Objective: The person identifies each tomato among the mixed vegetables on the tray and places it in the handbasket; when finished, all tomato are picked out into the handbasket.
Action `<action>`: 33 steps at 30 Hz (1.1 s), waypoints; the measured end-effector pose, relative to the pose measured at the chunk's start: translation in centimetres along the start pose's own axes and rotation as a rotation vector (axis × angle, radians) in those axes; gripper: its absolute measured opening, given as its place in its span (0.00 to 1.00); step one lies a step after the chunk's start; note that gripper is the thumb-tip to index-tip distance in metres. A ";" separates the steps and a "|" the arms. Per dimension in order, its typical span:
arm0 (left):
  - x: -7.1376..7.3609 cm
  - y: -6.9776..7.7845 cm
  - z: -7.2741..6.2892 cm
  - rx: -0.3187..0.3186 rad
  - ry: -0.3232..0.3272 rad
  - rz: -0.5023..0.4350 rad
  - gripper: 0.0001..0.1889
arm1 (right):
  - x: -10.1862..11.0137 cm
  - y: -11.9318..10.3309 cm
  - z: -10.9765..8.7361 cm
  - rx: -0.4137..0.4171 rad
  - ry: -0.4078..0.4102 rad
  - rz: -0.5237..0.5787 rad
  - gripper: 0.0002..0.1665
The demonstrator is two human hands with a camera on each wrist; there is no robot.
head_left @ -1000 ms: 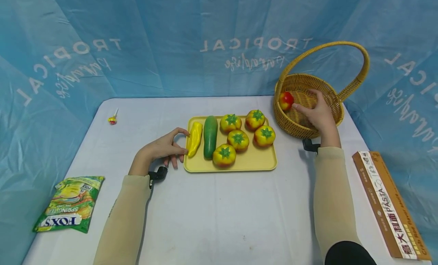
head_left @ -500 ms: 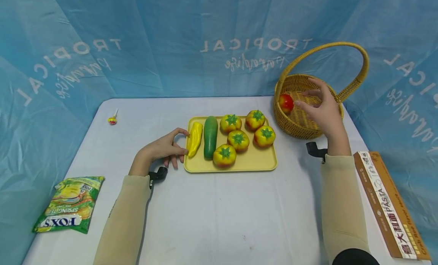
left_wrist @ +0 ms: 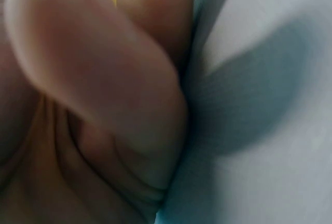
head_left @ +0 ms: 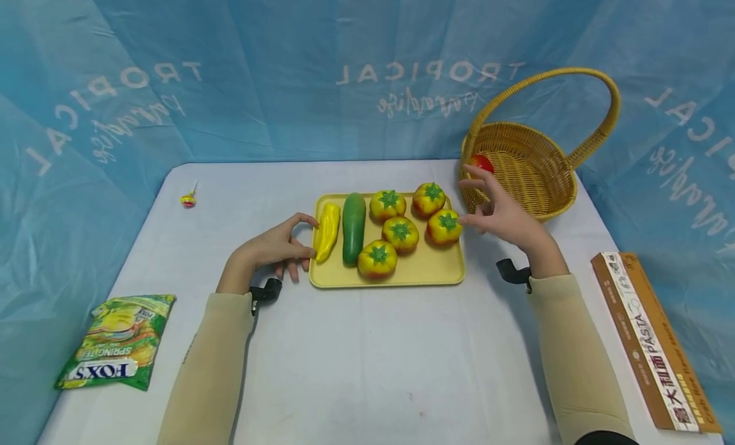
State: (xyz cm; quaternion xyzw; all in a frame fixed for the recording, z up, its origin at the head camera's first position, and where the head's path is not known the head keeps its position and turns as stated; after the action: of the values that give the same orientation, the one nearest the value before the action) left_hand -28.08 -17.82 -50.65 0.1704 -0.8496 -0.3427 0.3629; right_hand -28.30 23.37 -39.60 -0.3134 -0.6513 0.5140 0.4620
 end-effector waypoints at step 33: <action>-0.1 0.1 0.0 -0.001 0.008 0.004 0.38 | -1.8 7.2 1.0 -0.157 -0.159 -0.035 0.60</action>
State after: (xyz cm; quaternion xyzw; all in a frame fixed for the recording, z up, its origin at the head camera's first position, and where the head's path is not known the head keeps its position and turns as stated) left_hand -28.02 -17.72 -50.59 0.1698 -0.8484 -0.3415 0.3671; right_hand -29.01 23.40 -47.06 -0.2952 -0.7296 0.4765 0.3917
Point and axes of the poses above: each hand's wrist, its own z-axis towards the middle knuckle, its own x-axis out of the back of the hand, y = z × x, the point moved 9 cm from there along z, towards the middle knuckle, and after that the axes turned 10 degrees about z, right-handed, at the moved point
